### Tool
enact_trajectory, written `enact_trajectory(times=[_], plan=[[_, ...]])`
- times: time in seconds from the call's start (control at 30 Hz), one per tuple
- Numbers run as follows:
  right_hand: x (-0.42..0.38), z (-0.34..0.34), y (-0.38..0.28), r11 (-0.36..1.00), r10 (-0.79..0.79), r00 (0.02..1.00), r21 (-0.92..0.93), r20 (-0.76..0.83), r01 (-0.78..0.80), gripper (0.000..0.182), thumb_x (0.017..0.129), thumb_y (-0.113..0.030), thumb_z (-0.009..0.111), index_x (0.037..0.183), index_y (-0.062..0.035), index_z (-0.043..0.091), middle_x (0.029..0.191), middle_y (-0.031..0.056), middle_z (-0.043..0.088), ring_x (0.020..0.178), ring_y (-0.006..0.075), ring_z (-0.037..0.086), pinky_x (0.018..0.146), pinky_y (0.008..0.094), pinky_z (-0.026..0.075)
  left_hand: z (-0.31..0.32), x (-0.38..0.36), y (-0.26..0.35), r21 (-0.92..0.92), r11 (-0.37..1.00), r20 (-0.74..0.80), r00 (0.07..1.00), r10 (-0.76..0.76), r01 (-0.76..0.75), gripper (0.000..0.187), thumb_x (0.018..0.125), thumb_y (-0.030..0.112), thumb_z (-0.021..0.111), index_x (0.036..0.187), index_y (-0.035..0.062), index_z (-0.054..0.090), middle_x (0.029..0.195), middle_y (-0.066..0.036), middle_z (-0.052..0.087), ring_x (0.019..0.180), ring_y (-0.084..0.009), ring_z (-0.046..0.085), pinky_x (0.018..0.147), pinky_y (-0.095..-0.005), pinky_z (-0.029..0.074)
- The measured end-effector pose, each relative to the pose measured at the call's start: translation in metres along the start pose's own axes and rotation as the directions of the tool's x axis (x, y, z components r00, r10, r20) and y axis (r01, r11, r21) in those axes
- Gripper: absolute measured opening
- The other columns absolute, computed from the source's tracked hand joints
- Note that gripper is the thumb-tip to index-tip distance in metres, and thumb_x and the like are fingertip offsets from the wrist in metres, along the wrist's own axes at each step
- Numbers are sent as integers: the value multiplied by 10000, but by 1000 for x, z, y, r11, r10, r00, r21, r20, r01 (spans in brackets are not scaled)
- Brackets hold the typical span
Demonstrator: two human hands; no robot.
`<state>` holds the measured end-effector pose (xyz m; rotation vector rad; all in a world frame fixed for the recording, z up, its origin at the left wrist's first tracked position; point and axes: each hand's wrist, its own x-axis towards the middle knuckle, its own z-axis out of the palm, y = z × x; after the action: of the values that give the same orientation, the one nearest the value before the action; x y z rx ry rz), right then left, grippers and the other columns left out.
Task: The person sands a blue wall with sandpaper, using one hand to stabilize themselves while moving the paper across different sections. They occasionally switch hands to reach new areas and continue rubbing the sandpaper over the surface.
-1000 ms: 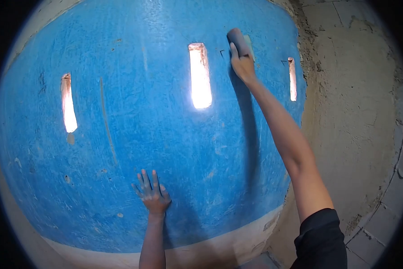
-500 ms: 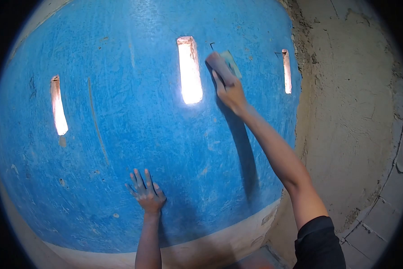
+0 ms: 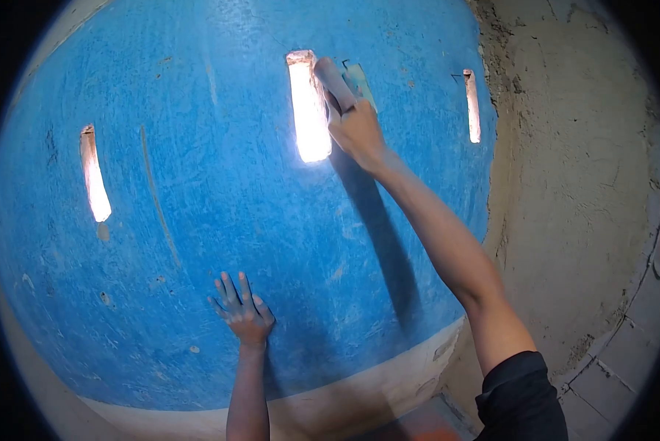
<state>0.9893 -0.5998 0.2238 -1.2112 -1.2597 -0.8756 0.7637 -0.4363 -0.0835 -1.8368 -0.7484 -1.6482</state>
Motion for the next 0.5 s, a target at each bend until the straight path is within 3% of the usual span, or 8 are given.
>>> enact_trajectory(times=[0.03,0.1,0.2,0.27,0.33,0.4,0.5], plan=[[-6,0,3,999,-22,1000,-34,9,22,499,942,-85,474,1437,-133,440,1394,288,478,1324,456,412,1142,467,310,-1,-1,0,-3,1000,8,1000,5,-4,527,983,229,324,1473,64,428,1554,-231,303,1451,-426,248,1153,-624,129],[-24,2,7,958,-272,960,-113,-66,264,551,925,-38,449,1466,-132,401,1400,318,456,1337,456,399,1149,476,296,-3,1,0,0,1000,10,1000,10,-10,523,986,232,321,1469,66,434,1552,-229,308,1452,-426,247,1152,-624,131],[-1,7,-12,990,-117,993,-87,-29,114,622,902,3,428,1504,-122,331,1401,335,442,1347,454,392,1158,483,280,-3,2,1,-36,999,-24,1000,13,-14,519,991,235,314,1466,67,440,1549,-228,316,1453,-424,246,1154,-622,129],[14,12,-22,982,-33,999,-188,4,33,631,905,0,428,1514,-110,302,1408,316,447,1351,457,387,1158,482,278,-2,0,0,-37,999,-12,1000,-1,1,522,990,255,309,1467,92,444,1555,-196,320,1461,-392,245,1171,-608,100],[8,14,-20,974,-79,997,-216,-5,76,622,907,-5,435,1509,-97,309,1413,302,453,1358,455,381,1157,474,278,-1,-2,-1,-32,999,-10,1000,-10,9,523,989,264,307,1468,106,444,1558,-178,323,1465,-374,245,1181,-599,87],[-27,7,-3,956,-247,966,-186,-77,229,594,908,-11,449,1490,-83,351,1414,291,459,1368,447,373,1157,461,281,0,-1,-3,-33,999,-24,1000,9,-10,523,988,264,306,1470,109,442,1557,-176,325,1466,-370,245,1183,-595,90],[-78,-6,57,971,-236,955,-80,-182,225,423,938,-68,516,1358,-19,502,1346,282,527,1320,429,441,1118,414,334,0,-3,-4,-33,999,-17,1000,26,-26,522,989,261,306,1471,115,442,1555,-176,328,1463,-372,250,1182,-598,101]])
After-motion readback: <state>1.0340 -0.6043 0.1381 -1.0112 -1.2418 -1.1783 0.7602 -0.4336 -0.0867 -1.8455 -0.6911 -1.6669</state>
